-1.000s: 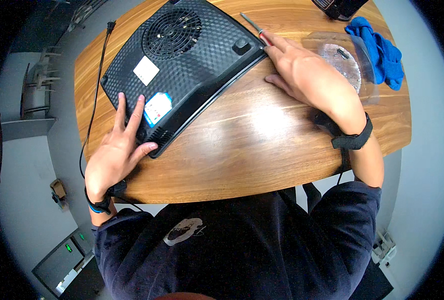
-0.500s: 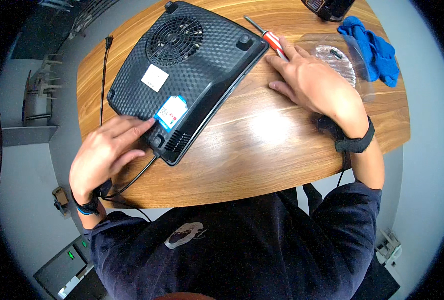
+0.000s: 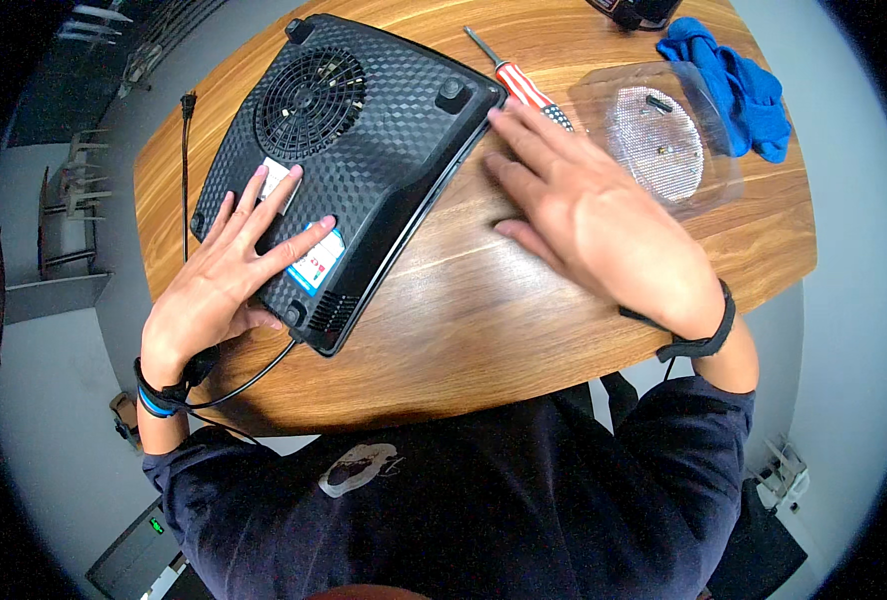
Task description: The person reassembles a portable induction cooktop by placing the top cover over the internal components and securing it with screws. They then flip the unit over and continue fastening screws on the bottom casing using a screwdriver.
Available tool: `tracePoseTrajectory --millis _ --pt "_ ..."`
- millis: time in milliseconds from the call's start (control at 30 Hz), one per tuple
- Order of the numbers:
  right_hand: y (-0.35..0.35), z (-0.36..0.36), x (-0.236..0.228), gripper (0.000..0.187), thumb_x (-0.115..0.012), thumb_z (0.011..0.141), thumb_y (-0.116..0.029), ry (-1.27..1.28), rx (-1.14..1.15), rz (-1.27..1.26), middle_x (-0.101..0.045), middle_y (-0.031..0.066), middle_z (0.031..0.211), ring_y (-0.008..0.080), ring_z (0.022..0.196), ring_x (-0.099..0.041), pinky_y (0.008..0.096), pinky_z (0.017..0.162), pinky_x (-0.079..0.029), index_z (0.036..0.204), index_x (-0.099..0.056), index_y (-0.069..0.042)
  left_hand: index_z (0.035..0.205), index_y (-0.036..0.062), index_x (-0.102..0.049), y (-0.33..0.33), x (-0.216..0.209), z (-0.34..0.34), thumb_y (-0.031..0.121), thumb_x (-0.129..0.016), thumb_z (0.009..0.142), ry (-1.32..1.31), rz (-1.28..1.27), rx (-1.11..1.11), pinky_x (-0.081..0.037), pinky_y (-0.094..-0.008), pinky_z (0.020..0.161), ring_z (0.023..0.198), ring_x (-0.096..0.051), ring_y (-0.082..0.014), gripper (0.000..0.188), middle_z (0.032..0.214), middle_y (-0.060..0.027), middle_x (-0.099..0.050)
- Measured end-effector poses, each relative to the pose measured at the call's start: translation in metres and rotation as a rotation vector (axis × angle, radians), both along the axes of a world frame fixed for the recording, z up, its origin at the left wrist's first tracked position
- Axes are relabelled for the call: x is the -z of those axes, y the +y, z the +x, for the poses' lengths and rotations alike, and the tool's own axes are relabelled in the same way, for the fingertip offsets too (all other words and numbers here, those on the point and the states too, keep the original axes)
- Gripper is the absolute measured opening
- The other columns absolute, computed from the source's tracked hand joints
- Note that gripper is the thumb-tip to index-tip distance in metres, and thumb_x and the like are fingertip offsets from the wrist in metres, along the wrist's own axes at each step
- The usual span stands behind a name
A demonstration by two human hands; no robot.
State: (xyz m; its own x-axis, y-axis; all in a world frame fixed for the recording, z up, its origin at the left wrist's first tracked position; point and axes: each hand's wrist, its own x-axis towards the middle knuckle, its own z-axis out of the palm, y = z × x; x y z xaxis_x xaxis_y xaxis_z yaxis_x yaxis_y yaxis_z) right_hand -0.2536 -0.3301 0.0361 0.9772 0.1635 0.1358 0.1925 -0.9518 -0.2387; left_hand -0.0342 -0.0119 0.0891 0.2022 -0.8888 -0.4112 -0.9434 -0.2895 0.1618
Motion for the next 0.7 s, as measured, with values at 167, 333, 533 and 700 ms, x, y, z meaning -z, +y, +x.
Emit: tracePoseTrajectory --millis 167,333,533,700 --pt "0.014 0.01 0.015 0.062 -0.074 0.107 -0.03 0.091 -0.034 0.093 -0.067 0.0354 0.143 0.0473 0.14 -0.062 0.0507 0.119 -0.051 0.15 -0.061 0.012 0.175 0.0394 -0.042 0.009 0.004 0.014 0.012 -0.106 0.042 0.021 -0.018 -0.102 -0.026 -0.0648 0.14 0.172 -0.019 -0.0477 0.151 0.19 -0.0121 -0.018" --pt "0.02 0.017 0.013 0.068 -0.07 0.111 -0.037 0.148 -0.02 0.099 -0.065 0.0403 0.145 0.051 0.142 -0.062 0.0517 0.119 -0.053 0.152 -0.058 0.015 0.175 0.0452 -0.039 0.041 0.013 0.039 0.003 -0.105 0.052 -0.08 -0.049 -0.24 -0.031 -0.063 0.139 0.17 -0.021 -0.0512 0.145 0.191 -0.0093 -0.013" --pt "0.015 0.041 0.02 0.074 -0.067 0.112 -0.043 0.218 0.028 0.161 -0.058 0.0451 0.152 0.0521 0.146 -0.06 0.0497 0.123 -0.051 0.155 -0.054 0.016 0.176 0.0413 -0.037 0.048 0.008 0.04 -0.007 -0.101 0.052 0.053 -0.048 -0.304 -0.036 -0.0554 0.139 0.17 -0.029 -0.0428 0.148 0.191 -0.0081 -0.015" --pt "0.002 0.081 0.043 0.089 -0.077 0.105 -0.047 0.169 0.005 0.096 -0.05 0.0438 0.162 0.0483 0.153 -0.054 0.0463 0.129 -0.046 0.158 -0.049 0.018 0.178 0.0405 -0.033 0.052 0.006 0.029 -0.006 -0.098 0.06 -0.019 0.013 -0.335 -0.041 -0.0545 0.136 0.168 -0.032 -0.045 0.143 0.19 -0.012 -0.016"
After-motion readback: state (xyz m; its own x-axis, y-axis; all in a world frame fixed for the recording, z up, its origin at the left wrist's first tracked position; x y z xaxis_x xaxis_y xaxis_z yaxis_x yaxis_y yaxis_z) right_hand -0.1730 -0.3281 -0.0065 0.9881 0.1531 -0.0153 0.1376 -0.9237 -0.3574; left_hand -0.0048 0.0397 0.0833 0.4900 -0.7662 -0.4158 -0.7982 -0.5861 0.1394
